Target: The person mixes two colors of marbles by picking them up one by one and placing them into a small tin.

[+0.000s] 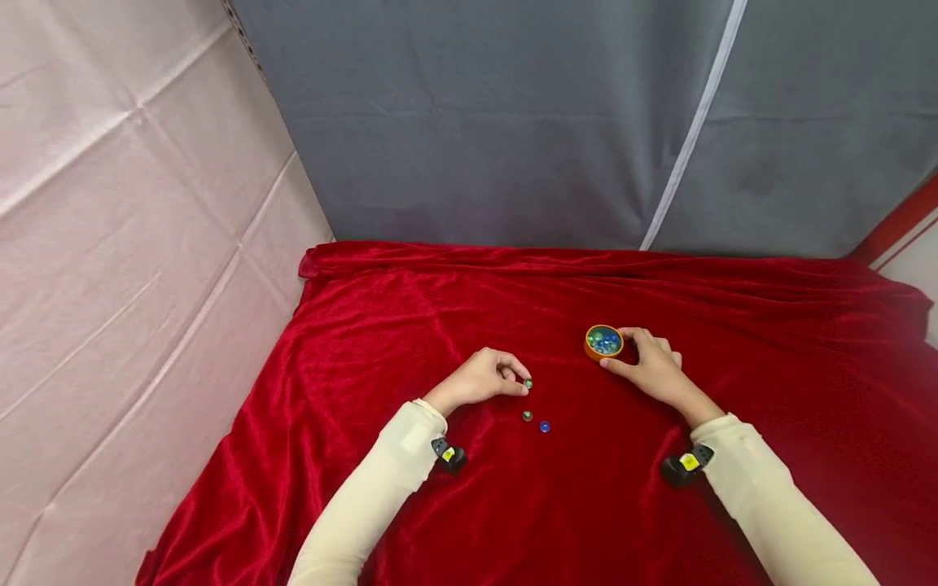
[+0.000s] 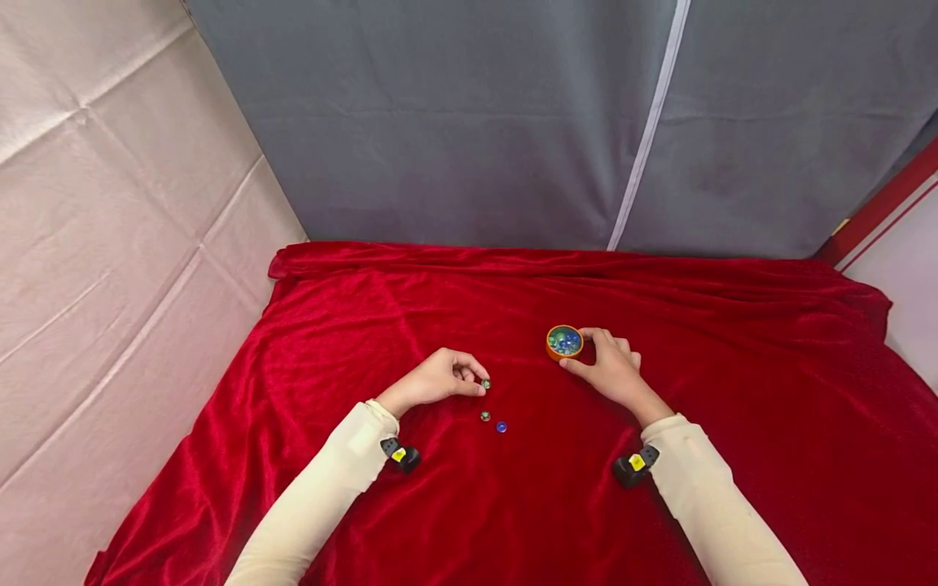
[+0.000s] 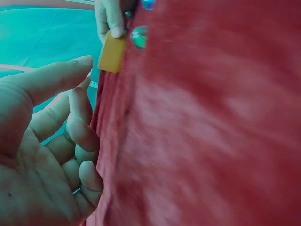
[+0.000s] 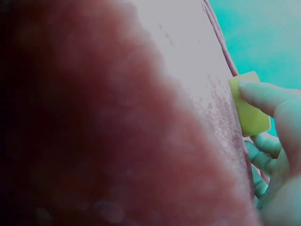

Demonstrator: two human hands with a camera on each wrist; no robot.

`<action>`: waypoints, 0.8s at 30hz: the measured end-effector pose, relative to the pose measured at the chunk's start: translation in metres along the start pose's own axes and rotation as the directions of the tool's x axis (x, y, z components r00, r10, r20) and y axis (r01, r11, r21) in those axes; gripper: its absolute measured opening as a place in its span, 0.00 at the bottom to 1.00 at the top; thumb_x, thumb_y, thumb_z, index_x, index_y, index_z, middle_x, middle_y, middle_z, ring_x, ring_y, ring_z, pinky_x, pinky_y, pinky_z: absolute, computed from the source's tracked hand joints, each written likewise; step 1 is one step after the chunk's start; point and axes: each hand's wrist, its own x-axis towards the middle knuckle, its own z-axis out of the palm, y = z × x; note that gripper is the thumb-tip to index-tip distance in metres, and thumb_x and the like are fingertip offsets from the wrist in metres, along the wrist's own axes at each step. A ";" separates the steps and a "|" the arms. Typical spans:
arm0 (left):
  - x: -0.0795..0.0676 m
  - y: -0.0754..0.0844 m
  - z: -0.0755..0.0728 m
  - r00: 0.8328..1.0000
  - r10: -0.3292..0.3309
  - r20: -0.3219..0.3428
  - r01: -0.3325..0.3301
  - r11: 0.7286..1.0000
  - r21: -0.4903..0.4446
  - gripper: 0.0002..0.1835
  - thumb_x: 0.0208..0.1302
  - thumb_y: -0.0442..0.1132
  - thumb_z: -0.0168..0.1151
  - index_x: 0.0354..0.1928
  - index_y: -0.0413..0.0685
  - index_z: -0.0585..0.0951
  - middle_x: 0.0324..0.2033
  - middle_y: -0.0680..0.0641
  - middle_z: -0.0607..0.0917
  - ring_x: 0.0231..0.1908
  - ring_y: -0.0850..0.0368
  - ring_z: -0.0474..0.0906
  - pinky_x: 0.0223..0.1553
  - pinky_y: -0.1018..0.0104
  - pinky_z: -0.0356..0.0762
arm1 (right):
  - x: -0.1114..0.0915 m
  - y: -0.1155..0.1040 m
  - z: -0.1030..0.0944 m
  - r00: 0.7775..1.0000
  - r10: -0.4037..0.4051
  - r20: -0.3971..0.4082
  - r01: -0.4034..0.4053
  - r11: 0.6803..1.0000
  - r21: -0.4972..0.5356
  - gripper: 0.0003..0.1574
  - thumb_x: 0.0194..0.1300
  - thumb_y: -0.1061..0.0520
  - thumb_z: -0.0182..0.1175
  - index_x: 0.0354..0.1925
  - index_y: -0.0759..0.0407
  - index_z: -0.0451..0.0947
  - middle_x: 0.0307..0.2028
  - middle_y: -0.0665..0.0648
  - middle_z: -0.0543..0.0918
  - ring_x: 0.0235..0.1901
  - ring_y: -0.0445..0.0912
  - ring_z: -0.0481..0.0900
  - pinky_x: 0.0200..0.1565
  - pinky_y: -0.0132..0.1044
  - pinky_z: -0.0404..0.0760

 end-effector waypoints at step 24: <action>0.072 0.058 0.024 0.993 0.090 -0.079 -0.086 0.995 0.052 0.09 0.57 0.39 0.70 0.40 0.46 0.86 0.20 0.55 0.77 0.21 0.66 0.67 0.24 0.76 0.65 | -0.001 -0.001 0.001 1.000 0.004 -0.016 -0.004 1.000 -0.001 0.40 0.62 0.43 0.64 0.63 0.64 0.64 0.59 0.69 0.70 0.55 0.64 0.61 0.45 0.55 0.55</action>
